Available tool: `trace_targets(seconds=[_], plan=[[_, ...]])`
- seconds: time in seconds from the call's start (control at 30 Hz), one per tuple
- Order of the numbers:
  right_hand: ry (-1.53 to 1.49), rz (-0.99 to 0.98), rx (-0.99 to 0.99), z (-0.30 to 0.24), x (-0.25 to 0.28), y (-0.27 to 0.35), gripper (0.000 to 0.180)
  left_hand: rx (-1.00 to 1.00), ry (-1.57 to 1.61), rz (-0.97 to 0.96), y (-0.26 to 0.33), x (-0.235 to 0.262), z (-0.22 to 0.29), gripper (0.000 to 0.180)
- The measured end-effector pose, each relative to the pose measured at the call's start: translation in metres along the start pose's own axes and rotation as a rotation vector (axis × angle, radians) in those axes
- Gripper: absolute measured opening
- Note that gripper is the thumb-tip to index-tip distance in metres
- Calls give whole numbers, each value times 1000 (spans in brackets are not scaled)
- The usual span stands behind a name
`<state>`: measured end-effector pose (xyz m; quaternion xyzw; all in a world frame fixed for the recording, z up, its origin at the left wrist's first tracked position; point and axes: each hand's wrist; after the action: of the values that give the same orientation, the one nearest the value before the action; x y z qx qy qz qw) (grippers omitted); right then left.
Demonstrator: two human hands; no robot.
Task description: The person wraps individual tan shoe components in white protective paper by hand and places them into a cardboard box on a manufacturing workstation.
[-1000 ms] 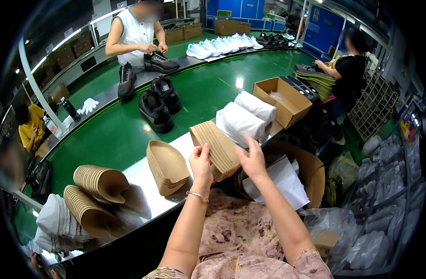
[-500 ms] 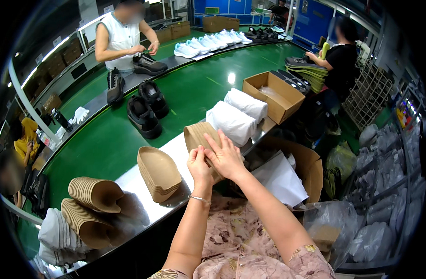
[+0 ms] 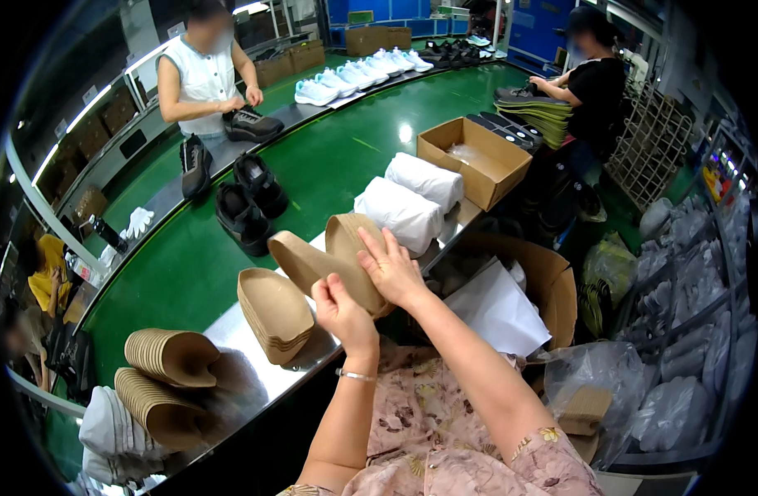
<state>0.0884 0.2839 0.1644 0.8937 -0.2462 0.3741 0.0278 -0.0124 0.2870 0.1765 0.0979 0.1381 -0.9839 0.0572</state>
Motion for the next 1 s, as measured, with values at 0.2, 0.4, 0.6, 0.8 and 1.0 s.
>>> trace_targets(seconds=[0.2,0.4,0.6,0.8,1.0], plan=[[1,120,-34,-7,-6,-7,49,-282,20,55,-2,18,54,18],[-564,474,217,3,9,10,41,3,190,-126,11,33,80,18],[-1151,-59,181,20,73,103,57,217,297,-450,51,17,66,17],[-1225,-54,-76,80,76,153,54,488,226,-714,91,17,29,16],[-500,589,-654,268,60,187,23,637,-22,-728,106,39,-15,17]])
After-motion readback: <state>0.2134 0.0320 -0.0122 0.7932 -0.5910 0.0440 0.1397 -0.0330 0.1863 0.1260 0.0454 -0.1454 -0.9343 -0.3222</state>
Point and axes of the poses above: each hand's wrist, its own y-axis away from the middle knuckle, its own x-axis out of the back of the hand, z = x × y, and after that the axes turned 7 degrees about -y, right-handed
